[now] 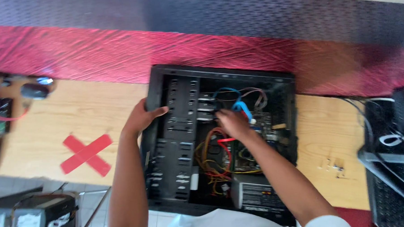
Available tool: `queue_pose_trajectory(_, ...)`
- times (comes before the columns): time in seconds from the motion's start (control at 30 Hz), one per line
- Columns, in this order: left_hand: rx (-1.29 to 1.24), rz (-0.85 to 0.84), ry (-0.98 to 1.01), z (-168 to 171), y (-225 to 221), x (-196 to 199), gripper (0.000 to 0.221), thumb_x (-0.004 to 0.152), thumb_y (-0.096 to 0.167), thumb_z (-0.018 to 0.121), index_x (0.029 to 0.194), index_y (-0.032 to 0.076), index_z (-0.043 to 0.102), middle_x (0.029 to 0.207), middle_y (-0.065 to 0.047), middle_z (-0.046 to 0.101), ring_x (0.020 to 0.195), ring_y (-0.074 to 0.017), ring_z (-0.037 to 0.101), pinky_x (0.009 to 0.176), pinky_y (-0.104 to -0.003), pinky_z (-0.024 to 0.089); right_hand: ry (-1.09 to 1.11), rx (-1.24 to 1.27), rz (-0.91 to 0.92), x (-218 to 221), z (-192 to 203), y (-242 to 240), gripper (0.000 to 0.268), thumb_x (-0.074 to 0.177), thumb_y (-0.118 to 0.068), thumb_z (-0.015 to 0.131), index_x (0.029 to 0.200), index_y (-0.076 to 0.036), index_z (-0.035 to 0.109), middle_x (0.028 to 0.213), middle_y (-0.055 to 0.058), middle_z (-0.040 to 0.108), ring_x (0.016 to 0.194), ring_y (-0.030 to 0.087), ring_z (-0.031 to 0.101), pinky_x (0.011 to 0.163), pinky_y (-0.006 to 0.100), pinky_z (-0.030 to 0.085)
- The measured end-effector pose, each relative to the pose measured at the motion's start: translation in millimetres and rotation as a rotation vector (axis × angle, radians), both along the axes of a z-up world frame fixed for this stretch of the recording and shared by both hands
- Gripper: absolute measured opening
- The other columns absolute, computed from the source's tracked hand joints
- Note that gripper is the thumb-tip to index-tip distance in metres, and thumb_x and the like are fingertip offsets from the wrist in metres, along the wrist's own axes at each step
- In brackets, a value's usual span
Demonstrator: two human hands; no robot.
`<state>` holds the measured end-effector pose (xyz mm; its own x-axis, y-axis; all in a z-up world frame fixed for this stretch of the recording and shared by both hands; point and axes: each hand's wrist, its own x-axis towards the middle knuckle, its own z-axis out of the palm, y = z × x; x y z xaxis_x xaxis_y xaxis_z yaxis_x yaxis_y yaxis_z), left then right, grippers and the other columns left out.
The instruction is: The person connects several internal data and power cables to a motherboard and storage drives inside a computer case, then slides the side panel onto the case and prepares to secure it.
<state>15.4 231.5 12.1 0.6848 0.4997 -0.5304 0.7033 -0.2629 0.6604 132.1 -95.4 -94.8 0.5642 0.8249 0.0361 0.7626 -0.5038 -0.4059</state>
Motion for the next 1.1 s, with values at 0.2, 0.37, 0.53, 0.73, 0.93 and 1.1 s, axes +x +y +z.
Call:
queue_pose_trajectory(0.2,-0.264,0.039,-0.025,4.9,18.3,0.0,0.085,0.062,0.048,0.094,0.13,0.004,0.069,0.103,-0.023,0.074,0.095,-0.0389,0.075,0.078,-0.049,0.061,0.11,-0.082,-0.071,-6.3,-9.0,7.5,0.02,0.095,-0.023,0.062,0.112,-0.015,0.07,0.101,0.006,0.07,0.102,0.03,0.071,0.085,0.04,0.058)
queue_pose_trajectory(0.37,-0.327,0.189,-0.106,-13.8,18.6,-11.5,0.077,0.059,0.043,0.099,0.119,0.003,0.073,0.084,-0.017,0.074,0.074,-0.0303,0.075,0.059,-0.041,0.062,0.148,-0.107,-0.119,-12.7,18.3,15.1,0.022,0.096,-0.021,0.063,0.116,-0.014,0.07,0.104,0.007,0.071,0.103,0.031,0.072,0.085,0.041,0.059)
queue_pose_trajectory(0.53,-0.383,0.217,-0.126,-24.9,24.4,-12.4,0.086,0.059,0.042,0.1,0.127,-0.001,0.069,0.089,-0.02,0.074,0.075,-0.0307,0.074,0.059,-0.041,0.063,0.147,-0.15,-0.156,-17.4,33.8,21.7,0.025,0.096,-0.021,0.062,0.119,-0.013,0.069,0.105,0.007,0.071,0.103,0.032,0.072,0.086,0.044,0.058)
queue_pose_trajectory(0.73,-0.375,0.245,-0.201,-36.8,33.8,-17.3,0.146,0.057,0.042,0.105,0.166,0.009,0.013,0.114,-0.018,0.068,0.085,-0.0324,0.075,0.069,-0.043,0.069,0.18,-0.147,-0.166,-19.0,37.6,21.5,0.026,0.098,-0.017,0.063,0.122,-0.011,0.069,0.108,0.01,0.073,0.105,0.032,0.072,0.085,0.043,0.059)
queue_pose_trajectory(0.93,-0.389,0.25,-0.231,-25.5,32.7,-18.8,0.146,0.059,0.037,0.104,0.167,0.01,0.008,0.114,-0.019,0.067,0.082,-0.0331,0.075,0.066,-0.04,0.068,0.149,-0.152,-0.16,-19.3,36.4,24.2,0.026,0.097,-0.019,0.065,0.122,-0.011,0.068,0.108,0.008,0.073,0.105,0.03,0.073,0.085,0.042,0.059)
queue_pose_trajectory(1.1,-0.441,0.256,-0.256,-27.9,27.5,-18.5,0.139,0.06,0.034,0.103,0.165,0.005,0.015,0.112,-0.02,0.065,0.078,-0.0323,0.074,0.062,-0.04,0.067,0.132,-0.11,-0.16,-16.5,7.3,22.6,0.018,0.094,-0.021,0.069,0.109,-0.012,0.072,0.102,0.009,0.07,0.102,0.033,0.071,0.084,0.043,0.058)
